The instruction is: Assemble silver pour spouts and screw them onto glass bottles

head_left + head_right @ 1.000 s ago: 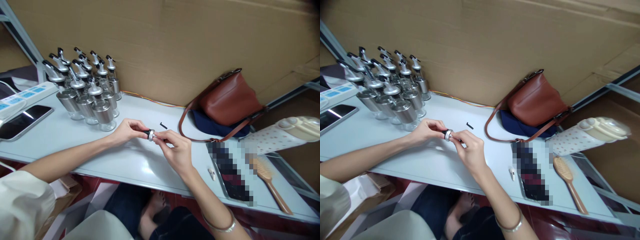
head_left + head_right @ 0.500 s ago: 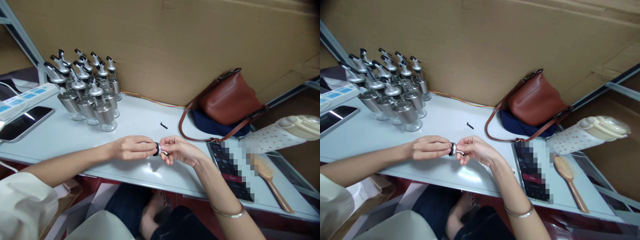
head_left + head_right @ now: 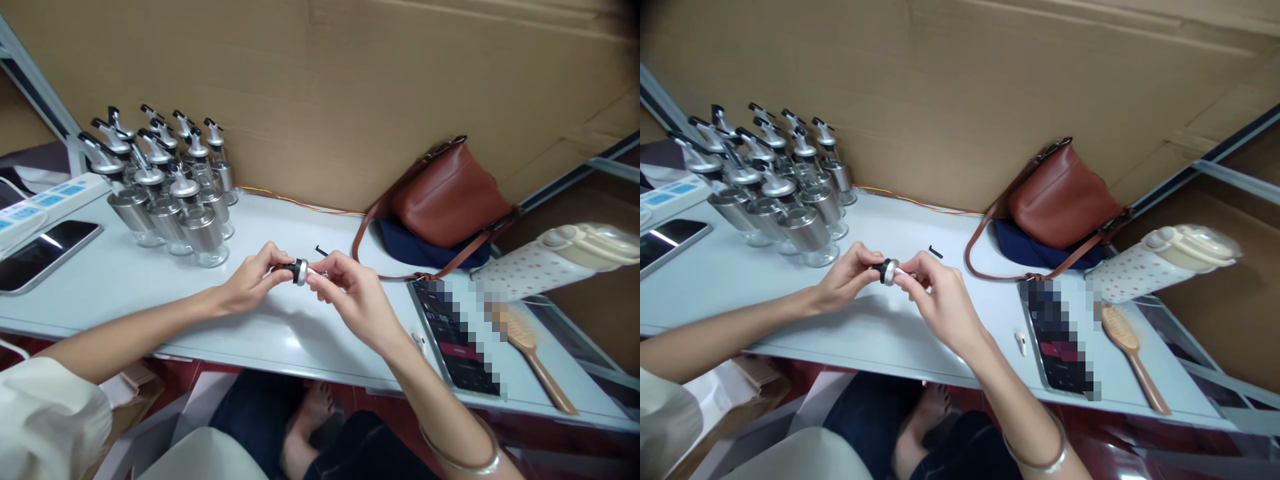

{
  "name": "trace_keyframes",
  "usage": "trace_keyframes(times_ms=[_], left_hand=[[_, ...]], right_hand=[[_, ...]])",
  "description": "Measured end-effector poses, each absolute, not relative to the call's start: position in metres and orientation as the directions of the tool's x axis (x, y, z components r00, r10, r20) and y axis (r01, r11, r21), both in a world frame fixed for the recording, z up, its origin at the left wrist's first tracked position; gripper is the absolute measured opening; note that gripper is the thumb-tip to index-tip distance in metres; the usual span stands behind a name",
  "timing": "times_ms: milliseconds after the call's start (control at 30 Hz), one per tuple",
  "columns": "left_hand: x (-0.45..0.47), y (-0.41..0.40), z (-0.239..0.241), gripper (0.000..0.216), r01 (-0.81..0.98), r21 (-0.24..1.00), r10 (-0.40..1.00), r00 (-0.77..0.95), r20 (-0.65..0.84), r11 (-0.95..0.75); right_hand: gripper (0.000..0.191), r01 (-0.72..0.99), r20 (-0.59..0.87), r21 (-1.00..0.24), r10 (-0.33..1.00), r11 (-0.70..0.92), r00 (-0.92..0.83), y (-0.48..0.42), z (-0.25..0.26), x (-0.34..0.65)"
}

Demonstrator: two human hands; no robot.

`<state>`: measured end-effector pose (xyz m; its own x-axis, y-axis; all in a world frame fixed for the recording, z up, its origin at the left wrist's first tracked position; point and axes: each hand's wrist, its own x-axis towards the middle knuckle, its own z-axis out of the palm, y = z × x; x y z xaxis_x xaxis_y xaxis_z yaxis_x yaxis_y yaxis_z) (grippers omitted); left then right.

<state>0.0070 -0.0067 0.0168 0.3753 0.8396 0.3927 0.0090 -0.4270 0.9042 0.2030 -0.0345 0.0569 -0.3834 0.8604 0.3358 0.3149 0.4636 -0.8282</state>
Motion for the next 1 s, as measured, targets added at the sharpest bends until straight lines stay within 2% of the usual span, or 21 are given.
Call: trace_keyframes(times_ms=[67,133,167,233,333,433,533,633,667,733,800,867,900,933,1000], left_hand=[[0.012,-0.008,0.020,0.038,-0.123,0.978,0.887,0.413,0.207,-0.171],[0.016,-0.008,0.022,0.043,-0.225,0.971,0.855,0.516,0.052,0.077],[0.018,-0.008,0.022,0.045,-0.239,0.958,0.835,0.550,0.002,0.156],[0.021,-0.009,0.022,0.048,-0.195,0.959,0.824,0.564,-0.060,0.204],[0.022,-0.012,0.021,0.050,-0.052,0.989,0.841,0.534,-0.092,0.142],[0.021,-0.014,0.020,0.051,0.053,0.994,0.847,0.520,-0.108,0.095],[0.021,-0.014,0.018,0.046,0.067,0.997,0.876,0.483,-0.008,-0.028],[0.018,-0.013,0.015,0.039,0.167,0.969,0.885,0.458,0.089,-0.183],[0.017,-0.013,0.014,0.037,0.213,0.950,0.885,0.453,0.111,-0.228],[0.013,-0.012,0.013,0.031,0.289,0.898,0.874,0.451,0.179,-0.333],[0.010,-0.010,0.012,0.026,0.324,0.809,0.813,0.504,0.291,-0.490],[0.007,-0.008,0.013,0.025,0.310,0.675,0.685,0.608,0.401,-0.670],[0.006,-0.008,0.014,0.026,0.297,0.596,0.611,0.662,0.434,-0.746],[0.005,-0.008,0.015,0.028,0.286,0.516,0.541,0.707,0.455,-0.808],[0.004,-0.008,0.016,0.036,0.277,0.370,0.438,0.759,0.482,-0.887]], right_hand=[[0.011,0.477,0.560,-0.495,0.687,0.726,-0.463,-0.034,0.054,0.205],[0.020,0.509,0.636,-0.145,0.474,0.848,-0.609,-0.032,0.050,0.207],[0.024,0.496,0.635,-0.016,0.392,0.868,-0.665,-0.031,0.049,0.207],[0.024,0.465,0.626,0.135,0.289,0.875,-0.725,-0.029,0.048,0.208],[0.021,0.439,0.647,0.195,0.222,0.877,-0.729,-0.028,0.047,0.208],[0.021,0.486,0.641,0.144,0.293,0.862,-0.710,-0.027,0.042,0.205],[0.023,0.567,0.626,0.024,0.429,0.824,-0.651,-0.026,0.034,0.201],[0.025,0.615,0.613,-0.093,0.532,0.783,-0.584,-0.028,0.031,0.196],[0.024,0.627,0.589,-0.157,0.582,0.763,-0.560,-0.029,0.033,0.195],[0.021,0.631,0.488,-0.361,0.716,0.687,-0.500,-0.031,0.039,0.195],[0.019,0.560,0.280,-0.640,0.839,0.526,-0.467,-0.032,0.048,0.198],[0.023,0.387,0.005,-0.889,0.851,0.244,-0.525,-0.031,0.055,0.205],[0.026,0.288,-0.122,-0.956,0.805,0.062,-0.581,-0.029,0.057,0.208],[0.029,0.204,-0.228,-0.971,0.734,-0.124,-0.640,-0.028,0.057,0.210],[0.033,0.110,-0.355,-0.905,0.586,-0.411,-0.728,-0.025,0.055,0.213]])
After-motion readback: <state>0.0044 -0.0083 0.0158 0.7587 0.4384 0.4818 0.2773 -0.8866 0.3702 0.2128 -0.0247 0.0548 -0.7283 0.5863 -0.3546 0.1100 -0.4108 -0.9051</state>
